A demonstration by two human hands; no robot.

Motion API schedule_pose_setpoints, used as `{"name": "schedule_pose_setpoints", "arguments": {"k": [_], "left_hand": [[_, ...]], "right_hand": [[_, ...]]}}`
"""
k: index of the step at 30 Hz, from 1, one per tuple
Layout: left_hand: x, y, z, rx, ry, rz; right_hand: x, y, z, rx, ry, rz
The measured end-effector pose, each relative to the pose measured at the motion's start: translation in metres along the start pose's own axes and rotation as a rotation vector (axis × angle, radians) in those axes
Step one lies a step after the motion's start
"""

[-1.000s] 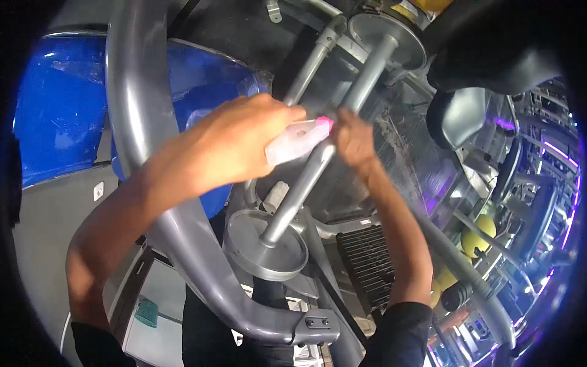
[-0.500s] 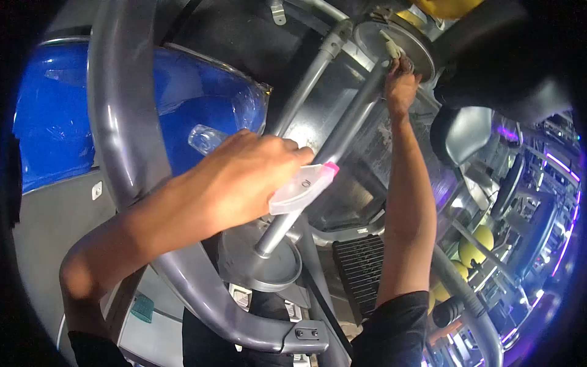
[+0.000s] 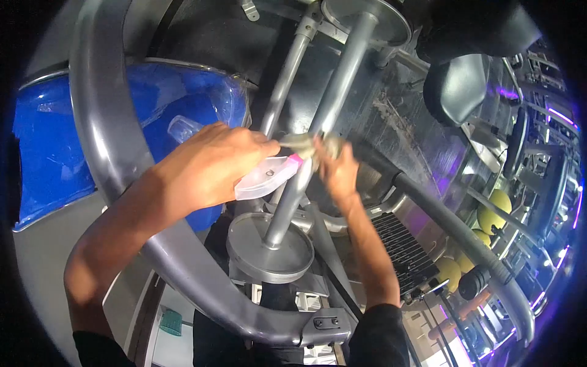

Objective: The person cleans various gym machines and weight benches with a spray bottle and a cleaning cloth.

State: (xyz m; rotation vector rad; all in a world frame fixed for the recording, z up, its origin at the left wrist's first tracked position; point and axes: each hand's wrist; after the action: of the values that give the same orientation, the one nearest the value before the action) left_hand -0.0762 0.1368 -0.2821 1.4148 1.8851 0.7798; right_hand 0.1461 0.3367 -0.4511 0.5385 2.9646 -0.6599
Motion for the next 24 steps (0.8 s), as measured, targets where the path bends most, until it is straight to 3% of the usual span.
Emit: {"name": "schedule_pose_setpoints", "arguments": {"k": [2,3,4,6,7,8,9,12,13,14,15,17,20,21,23,24], "left_hand": [[0.012,0.009,-0.012,0.026,-0.371,-0.211],[0.012,0.008,-0.011,0.03,-0.374,-0.211],[0.011,0.005,-0.009,0.042,-0.335,-0.177],[0.013,0.002,-0.007,0.057,-0.298,-0.139],[0.016,0.0,-0.007,0.073,-0.299,-0.156],[0.017,-0.001,-0.007,0.089,-0.301,-0.174],[0.01,-0.008,0.002,0.071,-0.09,-0.078],[0.015,-0.002,-0.005,0.044,-0.217,-0.164],[0.007,-0.012,0.005,0.046,-0.086,-0.037],[0.007,-0.011,0.004,0.052,-0.093,-0.031],[0.006,-0.009,0.003,0.057,-0.169,-0.045],[0.007,-0.006,0.004,0.07,-0.327,-0.111],[0.002,-0.008,0.006,0.036,-0.285,-0.06],[0.004,-0.006,0.003,0.039,-0.287,-0.059],[0.009,0.0,-0.006,-0.009,-0.317,-0.088],[0.011,0.001,-0.007,-0.004,-0.32,-0.093]], "right_hand": [[0.07,0.013,-0.014,0.083,0.201,0.038],[0.106,0.035,-0.01,0.022,0.348,-0.062],[0.139,0.045,-0.017,-0.021,0.26,0.019],[0.191,0.059,-0.023,-0.072,0.408,0.042],[0.205,0.06,-0.03,-0.089,0.444,-0.057],[0.2,0.06,-0.024,-0.088,0.444,-0.052],[0.191,0.064,-0.012,-0.044,0.447,-0.015],[0.112,0.025,0.003,0.153,0.372,0.098],[0.068,0.003,-0.001,0.186,0.205,0.043],[0.024,-0.004,0.008,0.084,0.123,-0.097],[-0.016,-0.02,0.009,0.238,0.085,-0.072],[-0.078,-0.018,0.013,0.058,-0.226,-0.32],[-0.045,-0.014,-0.015,-0.328,-0.212,-0.591],[-0.022,-0.008,-0.013,-0.117,-0.074,-0.482],[0.029,-0.003,-0.03,-0.21,-0.081,-0.242],[0.055,0.011,-0.024,-0.197,0.044,-0.19]]}}
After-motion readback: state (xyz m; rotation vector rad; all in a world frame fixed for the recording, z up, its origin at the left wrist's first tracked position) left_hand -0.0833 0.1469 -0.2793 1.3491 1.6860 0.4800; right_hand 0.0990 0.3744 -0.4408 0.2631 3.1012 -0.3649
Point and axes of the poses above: each hand's wrist, its own x-axis towards the middle knuckle, its own z-axis out of the palm, y = z × x, and after that the axes turned 1 degree about -x, right-handed
